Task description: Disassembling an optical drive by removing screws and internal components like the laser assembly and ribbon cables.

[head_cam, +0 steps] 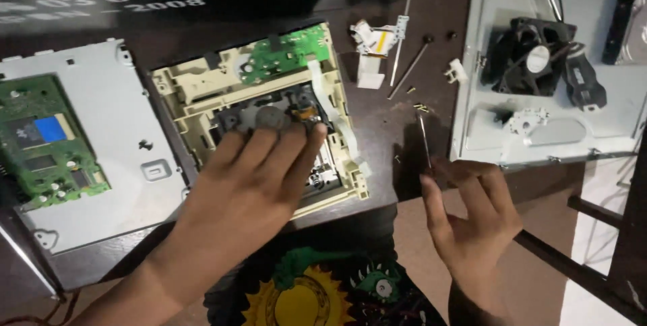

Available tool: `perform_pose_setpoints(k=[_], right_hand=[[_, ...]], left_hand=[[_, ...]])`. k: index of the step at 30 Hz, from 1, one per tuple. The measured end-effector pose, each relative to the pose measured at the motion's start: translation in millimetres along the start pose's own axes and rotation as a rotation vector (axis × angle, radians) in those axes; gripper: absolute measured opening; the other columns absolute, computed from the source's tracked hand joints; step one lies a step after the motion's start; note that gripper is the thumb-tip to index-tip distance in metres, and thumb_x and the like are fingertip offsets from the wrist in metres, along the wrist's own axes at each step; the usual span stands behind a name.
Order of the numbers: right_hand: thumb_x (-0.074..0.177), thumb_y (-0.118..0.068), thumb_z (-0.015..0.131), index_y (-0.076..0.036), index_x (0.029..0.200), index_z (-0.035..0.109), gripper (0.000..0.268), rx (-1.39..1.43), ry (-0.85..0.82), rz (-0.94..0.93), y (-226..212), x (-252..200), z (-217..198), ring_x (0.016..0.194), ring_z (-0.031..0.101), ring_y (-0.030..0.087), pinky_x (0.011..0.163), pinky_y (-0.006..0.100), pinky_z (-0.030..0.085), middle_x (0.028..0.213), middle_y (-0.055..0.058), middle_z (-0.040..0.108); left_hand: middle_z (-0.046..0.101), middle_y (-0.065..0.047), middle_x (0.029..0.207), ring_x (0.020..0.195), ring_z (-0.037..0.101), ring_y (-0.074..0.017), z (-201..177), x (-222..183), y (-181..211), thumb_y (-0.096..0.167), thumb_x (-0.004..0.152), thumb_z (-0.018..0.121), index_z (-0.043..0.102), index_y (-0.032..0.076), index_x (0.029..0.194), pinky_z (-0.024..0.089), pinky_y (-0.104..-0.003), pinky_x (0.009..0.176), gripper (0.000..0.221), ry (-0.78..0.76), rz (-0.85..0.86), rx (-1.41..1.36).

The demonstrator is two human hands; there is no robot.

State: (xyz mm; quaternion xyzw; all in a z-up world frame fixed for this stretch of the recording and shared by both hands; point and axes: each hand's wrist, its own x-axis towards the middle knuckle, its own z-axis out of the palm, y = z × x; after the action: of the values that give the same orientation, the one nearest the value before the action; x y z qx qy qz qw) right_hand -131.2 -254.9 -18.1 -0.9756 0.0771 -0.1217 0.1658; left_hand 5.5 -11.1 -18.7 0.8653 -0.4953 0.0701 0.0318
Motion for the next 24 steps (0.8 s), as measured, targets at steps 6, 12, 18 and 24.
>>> perform_pose_setpoints(k=[6,12,18,24], right_hand=[[0.09,-0.012,0.094,0.0,0.106,0.075,0.028,-0.183,-0.032,0.013,22.6,-36.5,3.6,0.091,0.067,0.026,0.078,0.034,0.059,0.103,0.014,0.065],[0.09,-0.01,0.092,0.004,0.114,0.075,0.033,-0.05,-0.039,0.039,34.1,-45.4,13.1,0.08,0.062,0.02,0.07,0.03,0.056,0.099,0.015,0.067],[0.104,-0.014,0.08,0.003,0.111,0.077,0.018,-0.066,0.041,0.143,15.7,-43.5,6.9,0.077,0.062,0.02,0.067,0.031,0.05,0.092,0.013,0.067],[0.11,-0.011,0.066,0.007,0.102,0.069,0.02,0.121,0.184,0.084,7.4,-37.9,2.1,0.076,0.055,0.023,0.074,0.036,0.044,0.094,0.015,0.068]], left_hand=[[0.067,-0.005,0.114,0.097,0.061,-0.0186,-4.1,-1.5,-2.6,0.002,0.087,0.076,0.069,0.01,0.129,0.049,-0.031,0.076,0.043,0.087,0.008,-0.14],[0.071,-0.009,0.104,0.085,0.062,-0.0199,-11.2,-0.9,-1.3,0.012,0.094,0.083,0.073,0.007,0.109,0.048,-0.032,0.066,0.019,0.239,0.025,-0.35],[0.067,0.0,0.071,0.058,0.057,-0.0103,-16.6,3.8,50.7,-0.001,0.09,0.077,0.069,0.013,0.072,0.051,-0.025,0.059,0.024,0.169,0.222,-0.651],[0.064,-0.005,0.078,0.076,0.059,-0.021,-5.7,18.5,89.0,0.007,0.095,0.066,0.059,0.011,0.065,0.045,-0.033,0.068,0.031,0.238,0.225,-0.592]])
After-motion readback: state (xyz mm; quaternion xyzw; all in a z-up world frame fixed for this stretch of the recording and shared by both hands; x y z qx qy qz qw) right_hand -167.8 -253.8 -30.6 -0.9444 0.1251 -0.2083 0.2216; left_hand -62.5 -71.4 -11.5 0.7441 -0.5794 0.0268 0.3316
